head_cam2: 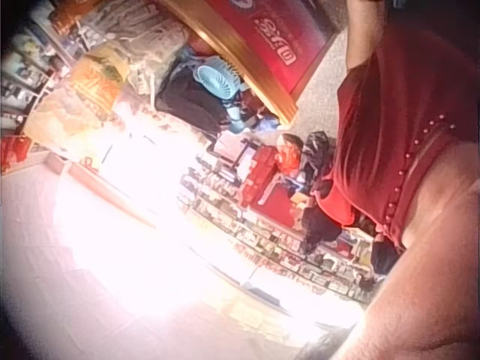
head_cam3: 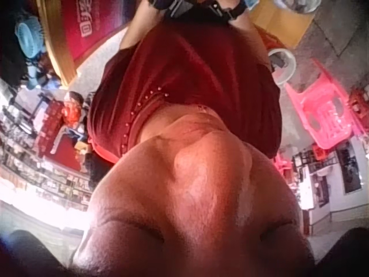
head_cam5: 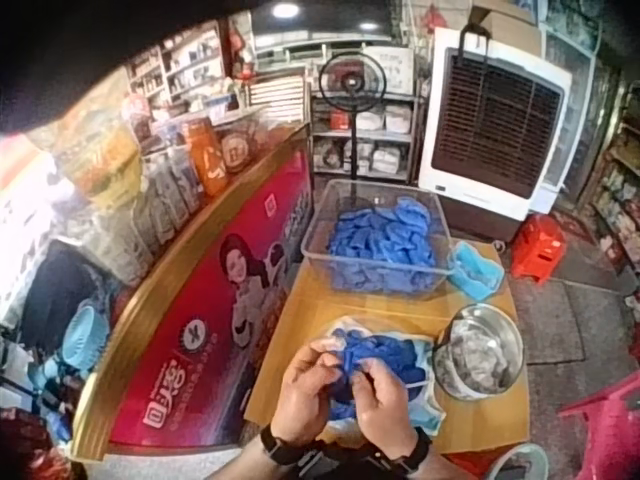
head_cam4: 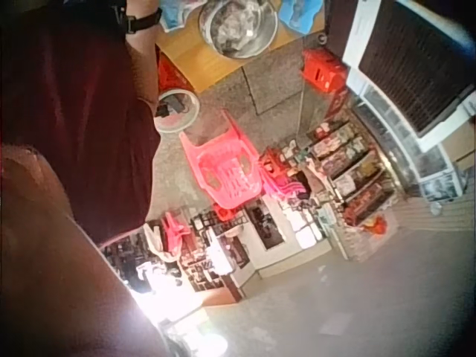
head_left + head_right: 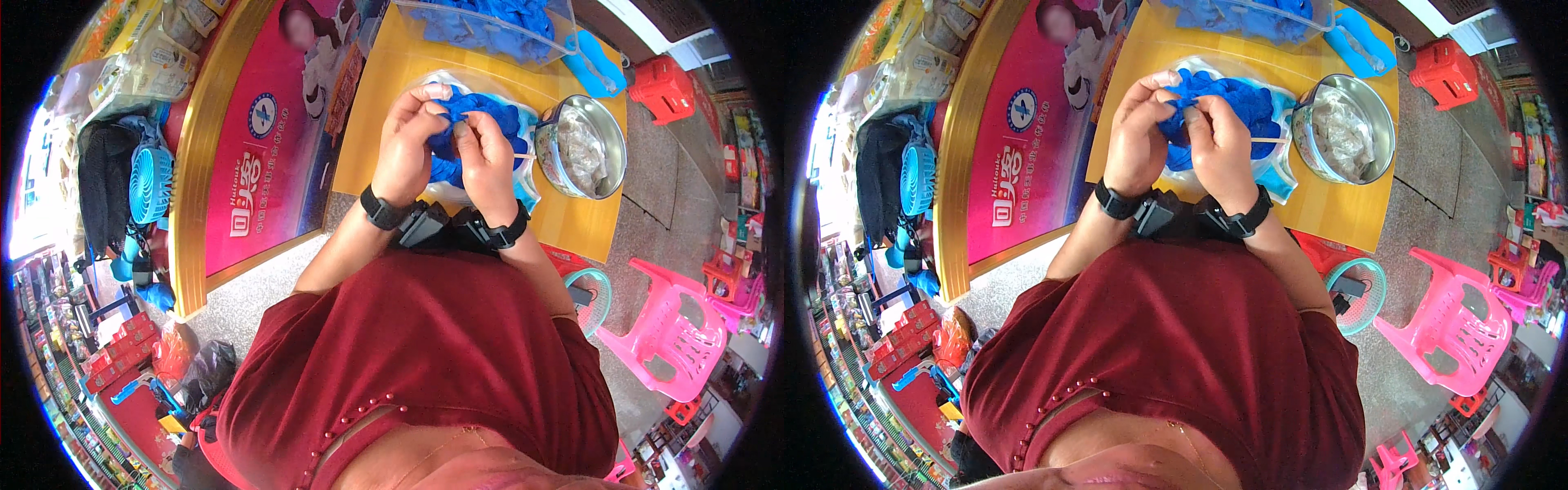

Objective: The person stands at a counter in a shop and repeatedly stuffs small white items into blue plastic bags using a wooden stick. They pick up a blue bag, open it, insert a white item from a metal bowl, and use the stick to push the item down into the bag. This process is repeated for multiple bags throughout the video.

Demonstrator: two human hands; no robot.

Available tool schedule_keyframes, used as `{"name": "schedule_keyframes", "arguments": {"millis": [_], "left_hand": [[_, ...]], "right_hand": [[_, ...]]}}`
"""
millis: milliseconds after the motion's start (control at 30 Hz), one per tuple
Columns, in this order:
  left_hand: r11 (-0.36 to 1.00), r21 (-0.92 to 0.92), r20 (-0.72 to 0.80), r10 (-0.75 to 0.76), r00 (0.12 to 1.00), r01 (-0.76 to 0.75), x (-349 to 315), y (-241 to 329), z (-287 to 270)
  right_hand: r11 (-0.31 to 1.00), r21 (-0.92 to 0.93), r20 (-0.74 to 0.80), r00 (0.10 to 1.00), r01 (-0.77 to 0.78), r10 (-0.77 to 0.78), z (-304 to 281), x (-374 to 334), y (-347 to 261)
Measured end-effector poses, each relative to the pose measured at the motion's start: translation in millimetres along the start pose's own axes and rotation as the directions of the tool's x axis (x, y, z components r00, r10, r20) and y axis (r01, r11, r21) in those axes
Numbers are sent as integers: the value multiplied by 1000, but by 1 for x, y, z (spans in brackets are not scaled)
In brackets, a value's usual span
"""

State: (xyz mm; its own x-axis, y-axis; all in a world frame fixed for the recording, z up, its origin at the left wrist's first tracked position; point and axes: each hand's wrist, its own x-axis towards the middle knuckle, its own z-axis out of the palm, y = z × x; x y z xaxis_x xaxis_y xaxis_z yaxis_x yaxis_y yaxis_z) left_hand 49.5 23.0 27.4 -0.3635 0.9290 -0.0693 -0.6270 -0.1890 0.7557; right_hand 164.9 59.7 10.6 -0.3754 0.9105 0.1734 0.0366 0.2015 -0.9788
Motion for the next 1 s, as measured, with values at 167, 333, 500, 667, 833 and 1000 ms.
{"name": "schedule_keyframes", "arguments": {"millis": [167,333,500,667,833,1000], "left_hand": [[924,299,-51,264,963,-237,-5,-17,0],[711,601,-42,484,874,-365,7,-33,-11],[531,721,177,481,859,-446,2,-31,-9],[982,185,-53,-31,998,40,3,-19,-13],[908,-261,79,-317,945,327,1,6,4],[993,6,-3,-121,993,121,5,-16,-17]], "right_hand": [[983,-118,-58,988,138,-146,-4,-1,2],[989,-63,-22,991,132,-134,-5,-5,7],[996,93,-58,998,0,5,-9,1,16],[995,-83,-79,995,55,-61,-10,5,24],[916,-264,-87,939,301,-333,-6,4,18],[955,-156,-50,964,251,-261,-11,2,17]]}}
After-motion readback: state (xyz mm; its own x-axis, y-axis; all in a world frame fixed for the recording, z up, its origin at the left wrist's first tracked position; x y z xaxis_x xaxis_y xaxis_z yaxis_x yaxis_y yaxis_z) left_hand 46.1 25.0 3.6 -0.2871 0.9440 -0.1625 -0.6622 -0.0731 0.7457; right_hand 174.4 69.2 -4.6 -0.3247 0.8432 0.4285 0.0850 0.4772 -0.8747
